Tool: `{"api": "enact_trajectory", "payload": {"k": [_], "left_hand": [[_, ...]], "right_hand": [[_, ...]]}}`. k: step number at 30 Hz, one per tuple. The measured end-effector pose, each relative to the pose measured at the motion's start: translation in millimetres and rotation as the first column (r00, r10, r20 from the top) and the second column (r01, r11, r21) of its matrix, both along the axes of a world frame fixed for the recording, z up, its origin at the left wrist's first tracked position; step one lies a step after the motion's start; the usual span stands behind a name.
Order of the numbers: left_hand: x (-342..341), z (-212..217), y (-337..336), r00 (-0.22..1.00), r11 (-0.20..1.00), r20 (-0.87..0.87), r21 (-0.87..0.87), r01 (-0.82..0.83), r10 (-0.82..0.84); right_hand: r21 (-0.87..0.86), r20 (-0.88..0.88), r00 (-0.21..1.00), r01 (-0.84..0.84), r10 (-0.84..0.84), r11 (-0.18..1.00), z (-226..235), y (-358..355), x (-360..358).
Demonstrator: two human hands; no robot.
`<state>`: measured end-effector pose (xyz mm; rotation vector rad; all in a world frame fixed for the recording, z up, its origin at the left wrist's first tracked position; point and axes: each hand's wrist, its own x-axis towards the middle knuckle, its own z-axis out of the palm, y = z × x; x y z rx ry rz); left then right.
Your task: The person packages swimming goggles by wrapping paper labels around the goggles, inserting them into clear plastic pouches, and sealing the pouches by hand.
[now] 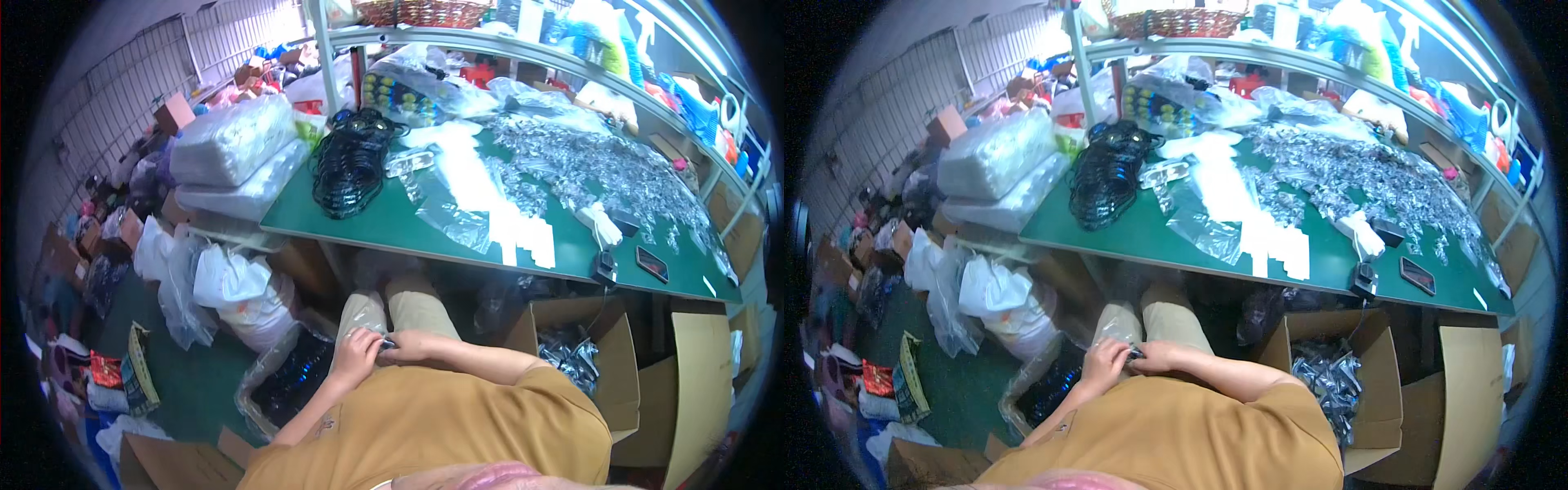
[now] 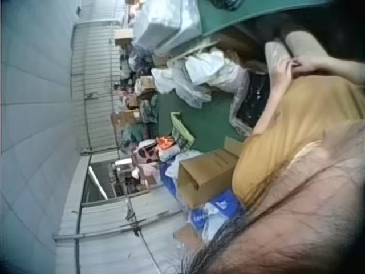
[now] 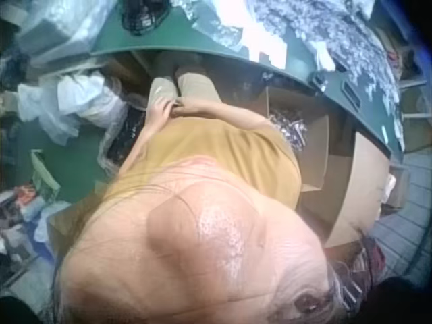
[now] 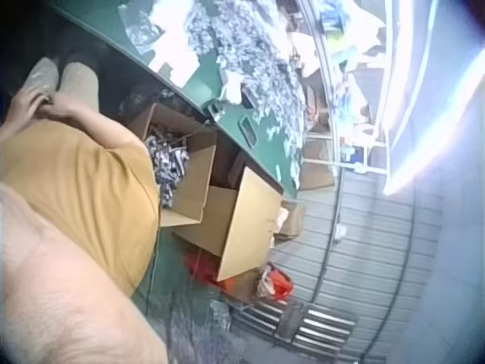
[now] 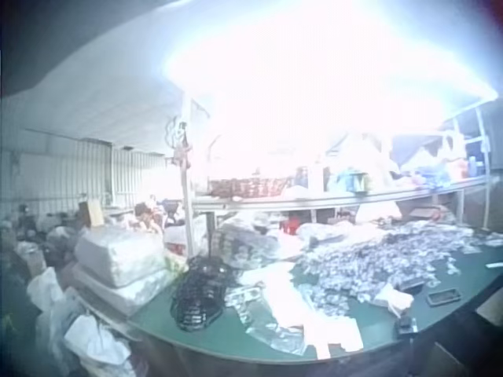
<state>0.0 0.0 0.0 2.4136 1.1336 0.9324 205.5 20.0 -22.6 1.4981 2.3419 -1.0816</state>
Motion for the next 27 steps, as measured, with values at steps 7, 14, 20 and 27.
{"api": "enact_trajectory", "payload": {"k": [7, 14, 20, 27], "left_hand": [[3.0, -1.6, -30.8, 0.997, 0.998, 0.081, 0.063, -0.025, 0.02], [24.0, -8.4, -25.7, 0.785, 0.758, 0.527, -0.642, 0.117, 0.326], [5.0, -32.4, -35.1, 0.923, 0.983, 0.339, -0.093, -0.158, 0.181], [-15.3, -35.5, -52.2, 0.986, 0.999, 0.16, -0.02, -0.038, 0.041]], "right_hand": [[-0.897, -0.426, 0.253, 0.004, -0.868, 0.442, -38.9, -41.0, 7.4], [-0.902, -0.428, 0.037, 0.053, -0.903, 0.429, -20.5, -41.6, 7.0], [-0.345, -0.74, 0.514, 0.263, -0.434, 0.901, -62.9, -33.2, -1.1], [-0.471, -0.76, 0.452, 0.109, -0.466, 0.875, -69.7, -26.7, -20.5]]}}
